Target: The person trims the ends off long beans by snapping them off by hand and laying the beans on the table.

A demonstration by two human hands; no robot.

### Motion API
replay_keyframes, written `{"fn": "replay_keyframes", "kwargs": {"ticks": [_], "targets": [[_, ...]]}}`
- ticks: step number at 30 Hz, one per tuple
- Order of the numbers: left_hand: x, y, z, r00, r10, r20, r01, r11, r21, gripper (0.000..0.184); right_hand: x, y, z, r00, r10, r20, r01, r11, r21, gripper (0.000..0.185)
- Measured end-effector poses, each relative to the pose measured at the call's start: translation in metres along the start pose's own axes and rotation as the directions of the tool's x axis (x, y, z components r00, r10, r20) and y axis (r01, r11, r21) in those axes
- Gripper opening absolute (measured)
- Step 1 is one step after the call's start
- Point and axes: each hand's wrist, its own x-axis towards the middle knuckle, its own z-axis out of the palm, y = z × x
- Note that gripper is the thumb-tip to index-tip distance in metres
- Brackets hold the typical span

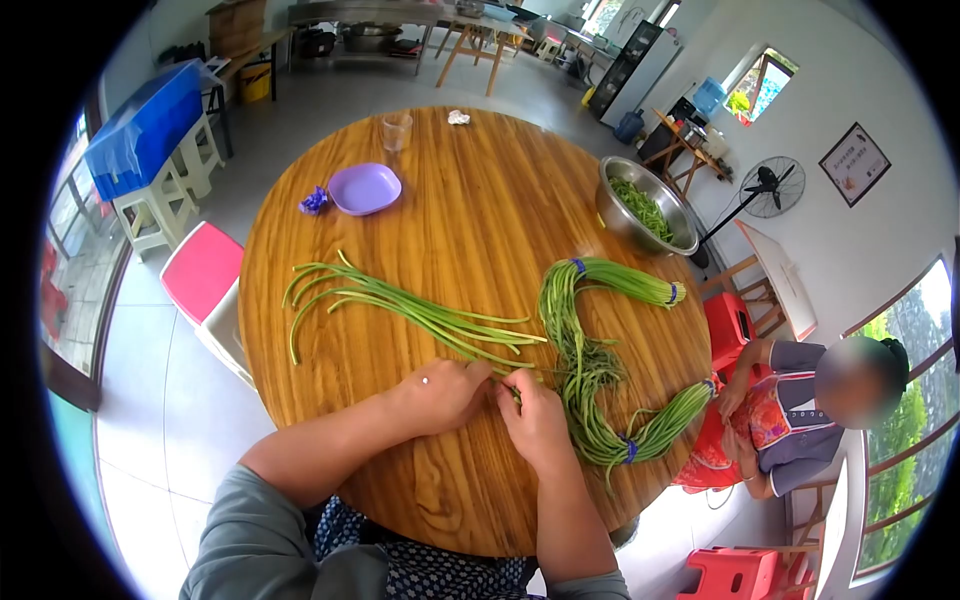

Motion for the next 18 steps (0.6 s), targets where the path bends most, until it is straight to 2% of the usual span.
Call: {"fn": "replay_keyframes", "kwargs": {"ticks": [2, 4, 6, 8, 9, 10, 11, 12, 13, 15, 16, 17, 18], "targets": [[0.001, 0.007, -0.002, 0.997, -0.073, -0.041, 0.075, 0.996, 0.05, 0.013, 0.0, -0.002, 0.004, 1.0, 0.012, -0.016, -0.012, 1.0, -0.003, 0.014], [0.005, 0.005, 0.009, 0.985, -0.14, -0.102, 0.145, 0.988, 0.047, 0.014, -0.001, -0.007, 0.014, 0.987, -0.068, -0.148, 0.053, 0.993, -0.105, 0.01], [0.005, 0.003, 0.011, 0.966, -0.203, -0.161, 0.211, 0.977, 0.035, 0.015, 0.0, -0.017, 0.018, 0.978, -0.071, -0.195, 0.066, 0.997, -0.034, 0.01], [0.016, -0.001, 0.003, 0.874, -0.421, -0.243, 0.332, 0.882, -0.335, 0.016, 0.002, -0.022, 0.023, 0.967, -0.042, -0.252, 0.085, 0.983, 0.162, 0.009], [0.019, -0.004, 0.003, 0.878, -0.411, -0.245, 0.323, 0.887, -0.33, 0.016, 0.003, -0.019, 0.021, 0.964, -0.044, -0.263, 0.089, 0.983, 0.159, 0.009], [0.022, -0.01, 0.003, 0.888, -0.413, -0.205, 0.211, 0.759, -0.616, 0.013, 0.005, -0.014, 0.018, 0.972, 0.203, -0.115, -0.088, 0.778, 0.623, 0.008], [0.024, -0.015, 0.002, 0.902, -0.4, -0.164, 0.087, 0.539, -0.838, 0.011, 0.007, -0.009, 0.014, 0.932, 0.338, 0.132, -0.255, 0.354, 0.9, 0.007], [0.021, -0.017, 0.001, 0.926, -0.357, -0.122, 0.107, 0.557, -0.823, 0.008, 0.006, -0.003, 0.009, 0.909, 0.336, 0.247, -0.297, 0.107, 0.949, 0.005], [0.02, -0.017, 0.002, 0.93, -0.347, -0.122, 0.099, 0.555, -0.826, 0.008, 0.008, 0.001, 0.008, 0.91, 0.34, 0.236, -0.289, 0.115, 0.95, 0.005], [0.016, -0.011, 0.002, 0.963, -0.227, -0.147, 0.086, 0.77, -0.632, 0.012, 0.007, 0.007, 0.008, 0.866, 0.371, 0.335, -0.276, -0.205, 0.939, 0.006], [0.015, -0.005, 0.001, 0.964, -0.222, -0.144, 0.082, 0.77, -0.633, 0.012, 0.007, 0.006, 0.009, 0.884, 0.346, 0.316, -0.263, -0.192, 0.946, 0.009], [0.015, 0.0, 0.0, 0.957, -0.29, 0.013, 0.163, 0.5, -0.85, 0.015, 0.007, 0.006, 0.009, 0.885, 0.345, 0.312, -0.259, -0.19, 0.947, 0.009], [0.015, 0.004, -0.001, 0.936, -0.301, 0.183, 0.242, 0.172, -0.955, 0.018, 0.007, 0.006, 0.011, 0.895, 0.299, 0.33, -0.276, -0.21, 0.938, 0.014]]}}
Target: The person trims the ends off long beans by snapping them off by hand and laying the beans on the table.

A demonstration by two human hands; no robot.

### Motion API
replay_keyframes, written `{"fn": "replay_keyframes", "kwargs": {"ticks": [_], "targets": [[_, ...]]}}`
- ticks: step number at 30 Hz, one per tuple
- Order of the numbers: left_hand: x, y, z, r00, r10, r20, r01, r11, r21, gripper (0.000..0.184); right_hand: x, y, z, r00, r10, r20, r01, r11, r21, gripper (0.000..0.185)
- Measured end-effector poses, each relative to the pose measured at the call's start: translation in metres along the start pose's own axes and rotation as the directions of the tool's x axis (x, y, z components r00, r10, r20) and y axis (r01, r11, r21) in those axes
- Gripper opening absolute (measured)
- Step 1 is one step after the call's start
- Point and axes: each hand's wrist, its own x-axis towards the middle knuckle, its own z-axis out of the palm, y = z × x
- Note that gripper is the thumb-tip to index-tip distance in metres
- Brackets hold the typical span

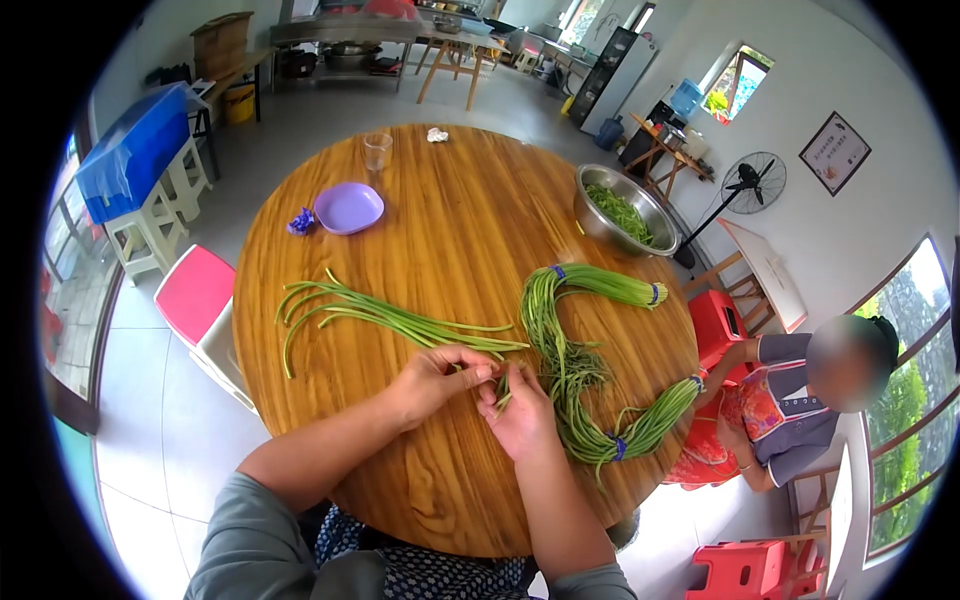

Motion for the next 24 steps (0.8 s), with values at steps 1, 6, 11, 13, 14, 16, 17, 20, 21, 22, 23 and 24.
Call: {"fn": "replay_keyframes", "kwargs": {"ticks": [1, 6, 11, 13, 14, 16, 17, 20, 21, 22, 23, 24], "targets": [[0.001, -0.003, 0.001, 1.0, 0.004, -0.001, -0.004, 1.0, 0.005, 0.018, 0.001, 0.002, 0.0, 0.999, 0.025, 0.046, -0.025, 1.0, 0.015, 0.019], [0.002, -0.01, 0.004, 0.995, 0.058, -0.084, -0.053, 0.996, 0.07, 0.013, 0.003, 0.005, 0.0, 0.99, 0.106, 0.091, -0.108, 0.994, 0.02, 0.028], [0.0, -0.016, 0.007, 0.99, 0.024, -0.138, -0.008, 0.994, 0.112, 0.014, 0.001, 0.008, 0.004, 0.99, 0.123, 0.065, -0.124, 0.992, 0.0, 0.027], [0.004, -0.023, 0.004, 0.986, 0.01, -0.167, 0.003, 0.997, 0.073, 0.017, 0.0, 0.007, 0.002, 0.993, 0.114, 0.008, -0.113, 0.988, -0.102, 0.027], [0.007, -0.029, 0.0, 0.973, 0.111, -0.202, -0.085, 0.987, 0.134, 0.02, -0.001, 0.005, 0.0, 0.994, 0.108, 0.006, -0.106, 0.988, -0.108, 0.027], [0.009, -0.026, -0.004, 0.955, 0.167, -0.245, -0.12, 0.973, 0.195, 0.025, -0.002, -0.002, -0.008, 0.988, 0.129, 0.085, -0.127, 0.992, -0.026, 0.026], [0.007, -0.025, -0.005, 0.957, 0.177, -0.231, -0.136, 0.974, 0.182, 0.025, -0.003, -0.007, -0.011, 0.99, 0.116, 0.08, -0.112, 0.993, -0.045, 0.026], [0.009, -0.025, -0.012, 0.94, 0.18, -0.291, -0.1, 0.958, 0.269, 0.022, -0.009, -0.032, -0.007, 0.991, 0.063, 0.116, -0.084, 0.98, 0.181, 0.027], [0.009, -0.026, -0.014, 0.927, 0.217, -0.306, -0.122, 0.946, 0.301, 0.022, -0.013, -0.043, -0.006, 0.994, 0.026, 0.105, -0.047, 0.979, 0.2, 0.028], [0.009, -0.027, -0.015, 0.913, 0.251, -0.322, -0.14, 0.933, 0.33, 0.022, -0.019, -0.055, -0.003, 0.998, -0.014, 0.063, 0.001, 0.977, 0.212, 0.029], [0.01, -0.028, -0.016, 0.922, 0.247, -0.299, -0.15, 0.938, 0.312, 0.022, -0.026, -0.065, 0.0, 0.998, -0.051, 0.022, 0.045, 0.974, 0.223, 0.03], [0.01, -0.028, -0.018, 0.924, 0.248, -0.291, -0.142, 0.929, 0.342, 0.021, -0.035, -0.072, 0.0, 0.998, -0.069, 0.007, 0.066, 0.976, 0.207, 0.03]]}}
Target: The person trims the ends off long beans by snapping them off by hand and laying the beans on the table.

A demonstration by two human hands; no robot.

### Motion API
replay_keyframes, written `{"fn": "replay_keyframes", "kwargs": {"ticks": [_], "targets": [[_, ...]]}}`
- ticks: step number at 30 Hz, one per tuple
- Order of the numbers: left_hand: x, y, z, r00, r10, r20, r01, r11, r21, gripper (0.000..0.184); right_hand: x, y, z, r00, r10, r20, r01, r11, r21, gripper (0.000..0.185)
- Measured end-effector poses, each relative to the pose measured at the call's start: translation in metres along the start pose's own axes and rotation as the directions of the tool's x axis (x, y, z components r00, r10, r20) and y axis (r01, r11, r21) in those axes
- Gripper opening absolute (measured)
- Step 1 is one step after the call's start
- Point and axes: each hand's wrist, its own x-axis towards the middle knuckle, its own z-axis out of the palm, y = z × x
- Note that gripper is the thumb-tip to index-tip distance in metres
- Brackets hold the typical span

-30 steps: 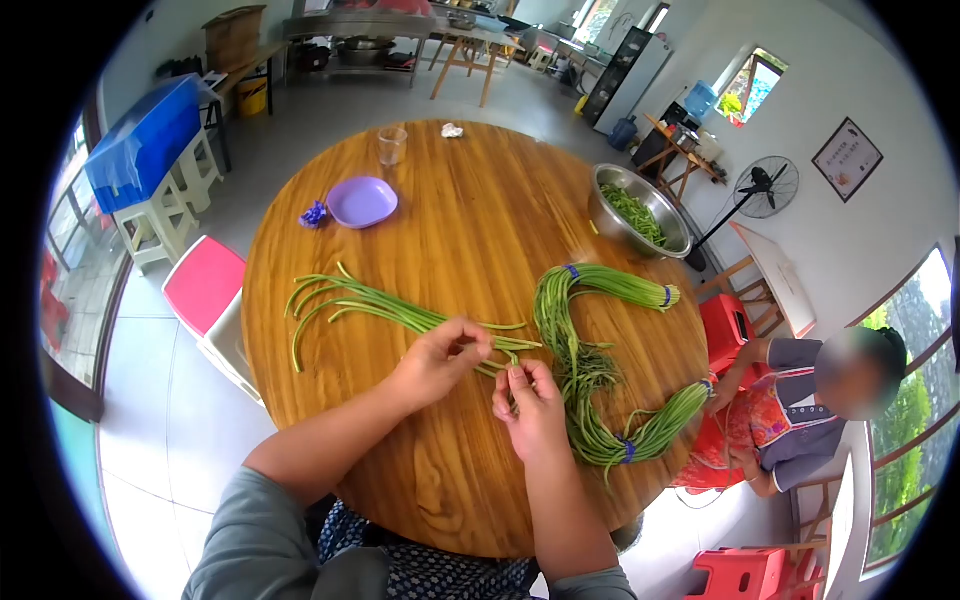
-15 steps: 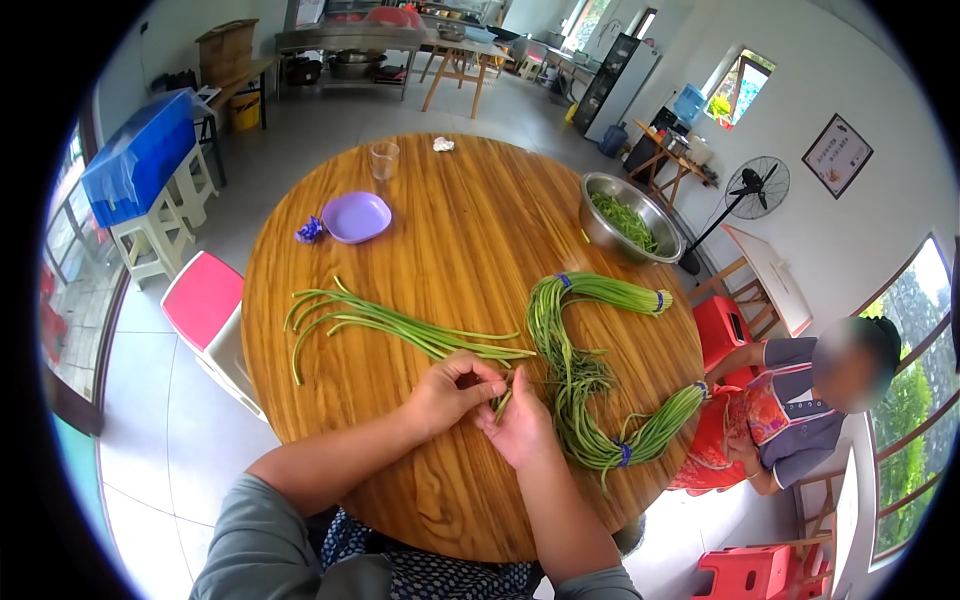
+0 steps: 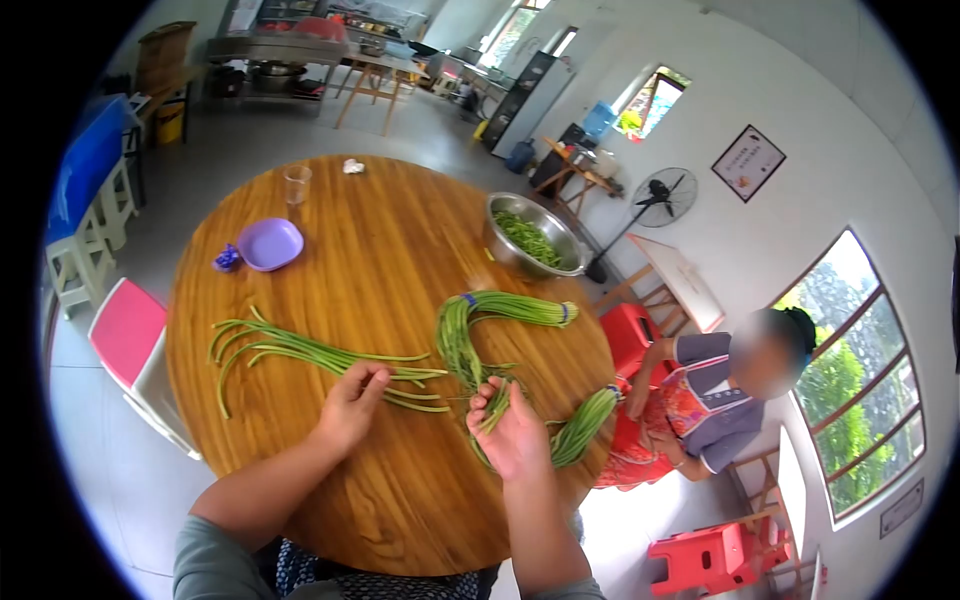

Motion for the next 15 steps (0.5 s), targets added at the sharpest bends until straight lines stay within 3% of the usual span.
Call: {"fn": "replay_keyframes", "kwargs": {"ticks": [2, 5, 8, 9, 10, 11, 12, 14, 15], "targets": [[-0.002, 0.009, 0.001, 1.0, -0.004, 0.017, 0.002, 0.998, 0.068, 0.019, -0.018, -0.013, -0.001, 0.98, -0.102, -0.172, 0.112, 0.993, 0.049, 0.029], [-0.005, 0.007, 0.005, 0.997, 0.063, 0.042, -0.067, 0.993, 0.099, 0.018, -0.028, -0.026, -0.012, 0.943, -0.131, -0.306, 0.164, 0.983, 0.084, 0.031], [-0.009, 0.007, 0.008, 0.995, 0.079, 0.065, -0.086, 0.99, 0.113, 0.016, 0.012, -0.056, -0.009, 0.897, -0.244, -0.368, 0.297, 0.95, 0.094, 0.029], [-0.009, 0.009, 0.008, 0.994, 0.086, 0.066, -0.093, 0.989, 0.114, 0.016, 0.041, -0.074, 0.008, 0.846, -0.249, -0.472, 0.31, 0.949, 0.055, 0.03], [-0.011, 0.013, 0.009, 0.993, 0.08, 0.087, -0.092, 0.986, 0.137, 0.016, 0.083, -0.107, -0.013, 0.949, -0.266, -0.167, 0.287, 0.951, 0.116, 0.041], [-0.012, 0.015, 0.008, 0.991, 0.071, 0.114, -0.089, 0.982, 0.166, 0.016, 0.118, -0.134, 0.006, 0.932, -0.286, -0.222, 0.315, 0.943, 0.108, 0.059], [-0.013, 0.014, 0.007, 0.989, 0.073, 0.126, -0.095, 0.98, 0.175, 0.016, 0.153, -0.163, 0.012, 0.921, -0.385, -0.055, 0.37, 0.911, -0.18, 0.077], [-0.008, 0.01, 0.002, 0.959, 0.244, 0.142, -0.276, 0.917, 0.288, 0.015, 0.175, -0.179, 0.063, 0.796, -0.498, -0.344, 0.417, 0.863, -0.286, 0.083], [-0.006, 0.015, 0.002, 0.957, 0.256, 0.139, -0.286, 0.913, 0.29, 0.015, 0.181, -0.181, 0.065, 0.8, -0.5, -0.333, 0.421, 0.862, -0.284, 0.083]]}}
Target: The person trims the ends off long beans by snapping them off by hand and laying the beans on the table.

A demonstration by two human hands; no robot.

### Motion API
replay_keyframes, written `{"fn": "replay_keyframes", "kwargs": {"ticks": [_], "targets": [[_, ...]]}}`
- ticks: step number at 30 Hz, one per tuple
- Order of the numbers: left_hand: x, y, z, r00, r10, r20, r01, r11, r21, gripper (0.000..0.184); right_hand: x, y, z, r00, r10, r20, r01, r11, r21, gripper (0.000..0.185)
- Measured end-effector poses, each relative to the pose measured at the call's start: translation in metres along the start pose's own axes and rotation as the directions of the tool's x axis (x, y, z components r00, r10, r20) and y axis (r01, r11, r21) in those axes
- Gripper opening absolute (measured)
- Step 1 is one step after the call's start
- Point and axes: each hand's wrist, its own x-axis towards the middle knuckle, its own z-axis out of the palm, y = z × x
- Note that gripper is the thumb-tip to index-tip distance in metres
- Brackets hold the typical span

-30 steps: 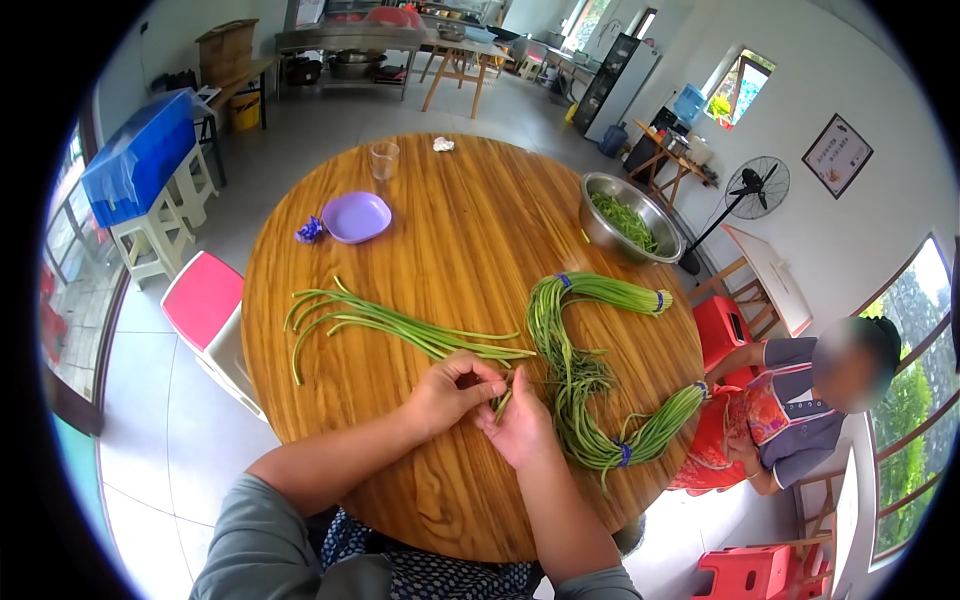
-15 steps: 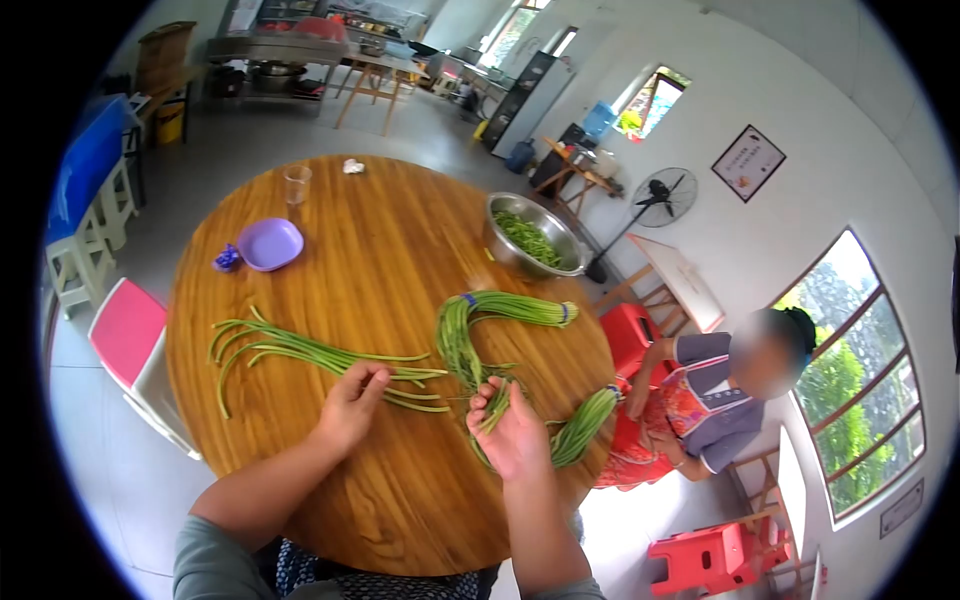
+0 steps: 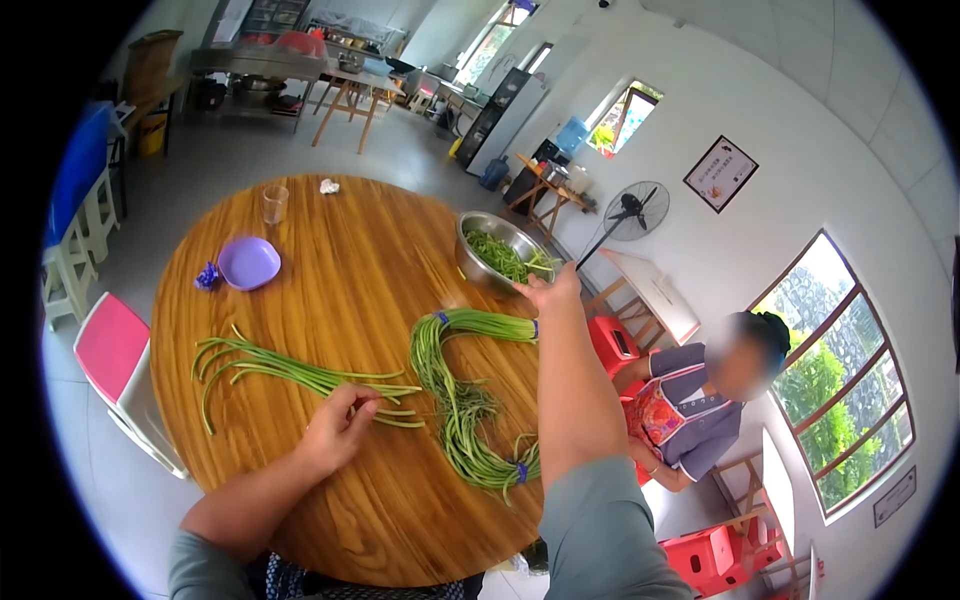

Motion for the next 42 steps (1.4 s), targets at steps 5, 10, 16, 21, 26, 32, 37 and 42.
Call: {"fn": "replay_keyframes", "kwargs": {"ticks": [5, 10, 16, 21, 26, 32, 37, 42], "targets": [[0.005, 0.008, -0.009, 0.994, 0.111, -0.013, -0.108, 0.982, 0.154, 0.014, 0.008, 0.037, -0.056, 0.917, 0.119, 0.38, -0.011, 0.961, -0.275, 0.058], [0.002, -0.004, -0.019, 0.975, 0.196, 0.106, -0.223, 0.848, 0.481, 0.017, -0.128, 0.09, -0.078, 0.928, 0.116, 0.354, 0.077, 0.87, -0.487, 0.03], [0.004, -0.019, -0.019, 0.948, 0.181, 0.264, -0.317, 0.637, 0.702, 0.014, -0.212, 0.145, -0.099, 0.748, 0.176, 0.64, 0.599, 0.236, -0.765, 0.017], [0.005, -0.019, -0.022, 0.942, 0.201, 0.27, -0.33, 0.709, 0.624, 0.011, -0.21, 0.164, -0.123, 0.523, 0.065, 0.85, 0.851, -0.099, -0.516, 0.018], [0.009, -0.007, -0.026, 0.935, 0.118, 0.334, -0.29, 0.796, 0.531, 0.008, -0.219, 0.165, -0.124, 0.523, 0.099, 0.847, 0.842, -0.218, -0.494, 0.015], [0.003, 0.017, -0.011, 0.957, 0.185, 0.225, -0.268, 0.862, 0.431, 0.015, -0.206, 0.182, -0.121, 0.631, -0.16, 0.759, 0.773, 0.045, -0.633, 0.006], [-0.007, 0.037, 0.008, 0.899, 0.338, 0.28, -0.418, 0.854, 0.31, 0.01, -0.189, 0.15, -0.12, 0.972, -0.024, 0.234, 0.127, 0.891, -0.436, 0.007], [0.005, 0.023, -0.01, 0.896, 0.299, 0.328, -0.382, 0.896, 0.227, 0.012, -0.197, 0.151, -0.131, 0.878, 0.165, 0.449, 0.029, 0.919, -0.394, 0.012]]}}
